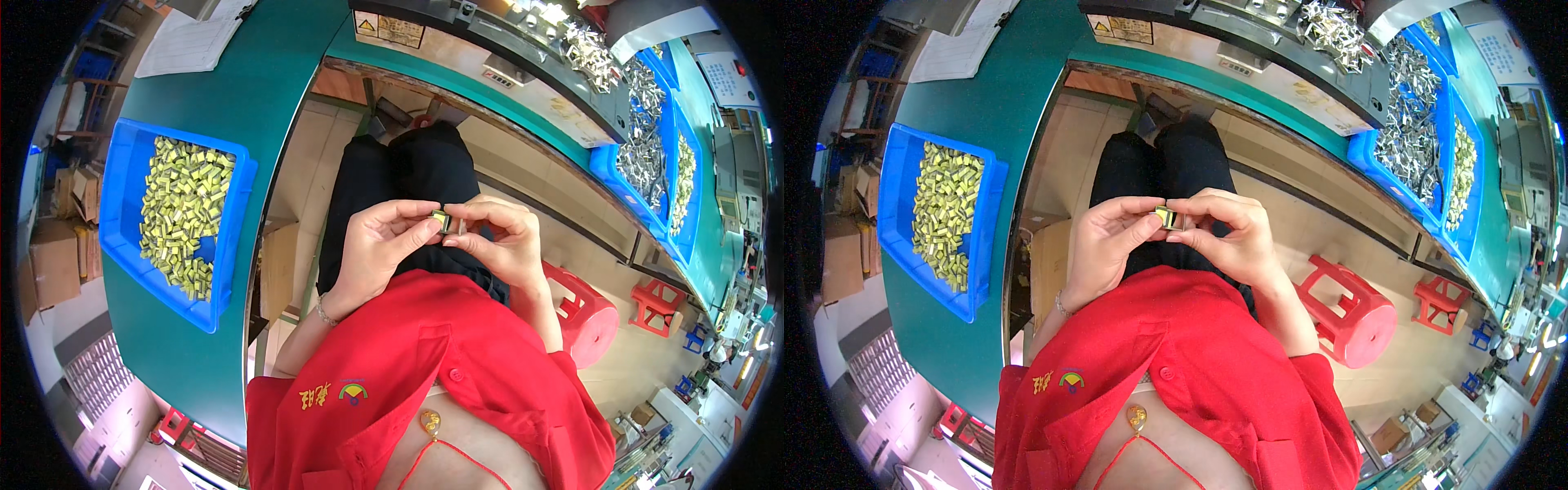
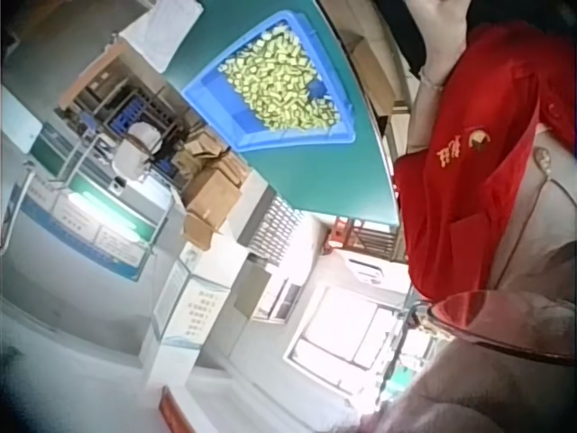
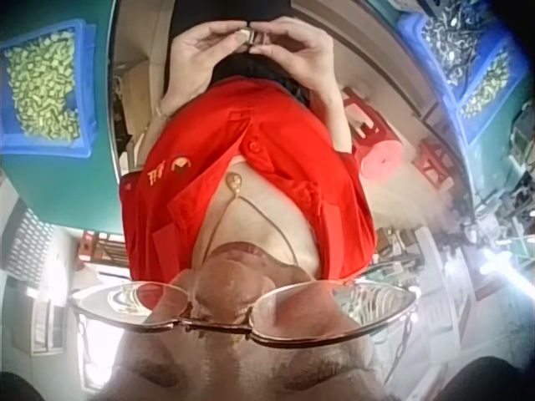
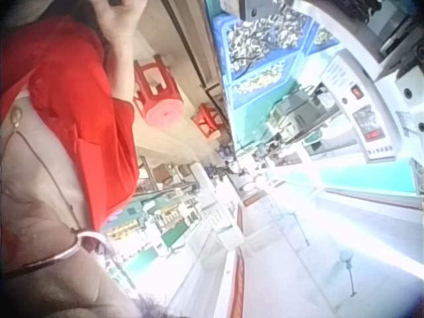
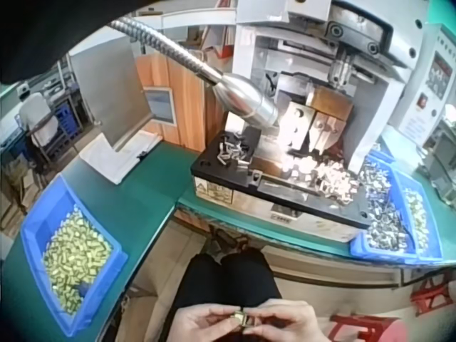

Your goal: Assembling and inspecting small electronic components using a crimping machine at an electronics factory workstation.

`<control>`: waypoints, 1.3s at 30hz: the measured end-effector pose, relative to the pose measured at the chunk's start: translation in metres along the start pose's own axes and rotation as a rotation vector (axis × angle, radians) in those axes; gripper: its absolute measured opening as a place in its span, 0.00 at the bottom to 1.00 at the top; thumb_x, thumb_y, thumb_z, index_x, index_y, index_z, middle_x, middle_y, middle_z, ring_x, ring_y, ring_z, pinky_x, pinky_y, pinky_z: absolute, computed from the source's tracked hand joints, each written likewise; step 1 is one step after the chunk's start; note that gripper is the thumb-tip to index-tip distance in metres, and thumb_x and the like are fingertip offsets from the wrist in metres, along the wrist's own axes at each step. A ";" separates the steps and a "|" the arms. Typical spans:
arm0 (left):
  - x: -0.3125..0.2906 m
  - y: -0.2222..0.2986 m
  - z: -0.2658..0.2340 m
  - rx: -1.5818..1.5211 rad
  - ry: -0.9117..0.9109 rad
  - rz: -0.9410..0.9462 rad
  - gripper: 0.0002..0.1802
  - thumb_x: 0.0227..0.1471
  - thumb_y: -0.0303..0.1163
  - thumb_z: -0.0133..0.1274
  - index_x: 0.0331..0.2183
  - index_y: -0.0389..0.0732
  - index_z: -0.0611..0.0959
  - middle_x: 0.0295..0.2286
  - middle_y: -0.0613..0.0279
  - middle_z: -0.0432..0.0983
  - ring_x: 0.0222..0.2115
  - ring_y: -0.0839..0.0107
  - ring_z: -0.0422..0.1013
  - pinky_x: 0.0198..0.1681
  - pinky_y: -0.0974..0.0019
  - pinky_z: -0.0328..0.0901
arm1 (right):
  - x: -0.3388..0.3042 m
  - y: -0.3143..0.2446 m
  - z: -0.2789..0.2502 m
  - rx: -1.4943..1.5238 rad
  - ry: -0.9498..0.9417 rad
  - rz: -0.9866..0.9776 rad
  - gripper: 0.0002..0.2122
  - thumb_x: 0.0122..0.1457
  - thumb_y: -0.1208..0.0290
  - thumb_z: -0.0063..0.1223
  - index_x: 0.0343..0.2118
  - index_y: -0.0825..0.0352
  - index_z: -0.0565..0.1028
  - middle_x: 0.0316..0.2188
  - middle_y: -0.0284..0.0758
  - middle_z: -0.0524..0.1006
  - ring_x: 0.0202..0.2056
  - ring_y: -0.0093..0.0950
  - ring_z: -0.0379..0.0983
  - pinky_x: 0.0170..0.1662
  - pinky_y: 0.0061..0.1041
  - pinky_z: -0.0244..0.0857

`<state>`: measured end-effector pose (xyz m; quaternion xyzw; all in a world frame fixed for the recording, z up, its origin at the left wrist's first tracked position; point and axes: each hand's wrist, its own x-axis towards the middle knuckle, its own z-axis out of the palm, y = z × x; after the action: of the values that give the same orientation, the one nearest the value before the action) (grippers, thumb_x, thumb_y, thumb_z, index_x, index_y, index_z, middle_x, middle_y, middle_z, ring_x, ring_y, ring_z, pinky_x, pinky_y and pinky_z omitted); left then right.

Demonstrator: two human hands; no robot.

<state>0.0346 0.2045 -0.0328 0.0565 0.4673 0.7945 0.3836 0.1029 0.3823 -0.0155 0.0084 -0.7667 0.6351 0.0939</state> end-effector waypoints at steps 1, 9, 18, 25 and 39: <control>0.000 0.000 0.000 -0.012 0.002 -0.001 0.13 0.52 0.20 0.54 0.42 0.28 0.77 0.35 0.55 0.78 0.36 0.73 0.75 0.41 0.72 0.71 | 0.000 0.001 0.002 0.001 -0.001 0.000 0.13 0.45 0.84 0.63 0.37 0.71 0.79 0.24 0.34 0.77 0.25 0.19 0.72 0.28 0.16 0.66; 0.007 0.009 0.000 0.139 -0.036 -0.014 0.15 0.52 0.21 0.55 0.43 0.31 0.75 0.36 0.57 0.76 0.37 0.74 0.74 0.42 0.73 0.70 | -0.002 0.013 0.019 -0.285 0.200 -0.157 0.16 0.38 0.79 0.69 0.34 0.67 0.79 0.28 0.31 0.69 0.25 0.20 0.66 0.23 0.17 0.59; 0.012 -0.002 -0.001 -0.020 -0.085 0.138 0.17 0.52 0.18 0.54 0.45 0.31 0.72 0.39 0.59 0.73 0.40 0.74 0.72 0.46 0.71 0.68 | 0.003 0.017 0.027 -0.303 0.242 -0.245 0.17 0.42 0.82 0.65 0.37 0.70 0.76 0.30 0.35 0.73 0.29 0.24 0.70 0.27 0.18 0.63; 0.012 0.006 -0.004 0.381 -0.027 0.340 0.23 0.49 0.14 0.53 0.49 0.32 0.71 0.40 0.55 0.74 0.42 0.70 0.72 0.47 0.68 0.68 | 0.007 0.011 0.015 -0.108 0.175 -0.166 0.16 0.45 0.84 0.63 0.40 0.72 0.75 0.32 0.38 0.76 0.31 0.25 0.73 0.30 0.19 0.66; 0.006 0.016 -0.006 0.752 -0.146 0.580 0.14 0.44 0.15 0.57 0.36 0.35 0.80 0.39 0.55 0.74 0.39 0.69 0.74 0.40 0.69 0.71 | 0.000 0.012 0.012 0.145 0.076 -0.052 0.12 0.50 0.82 0.61 0.39 0.75 0.76 0.33 0.39 0.77 0.32 0.23 0.74 0.34 0.18 0.68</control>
<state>0.0187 0.1998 -0.0257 0.3752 0.6590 0.6387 0.1308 0.0999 0.3724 -0.0290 0.0108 -0.7142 0.6860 0.1386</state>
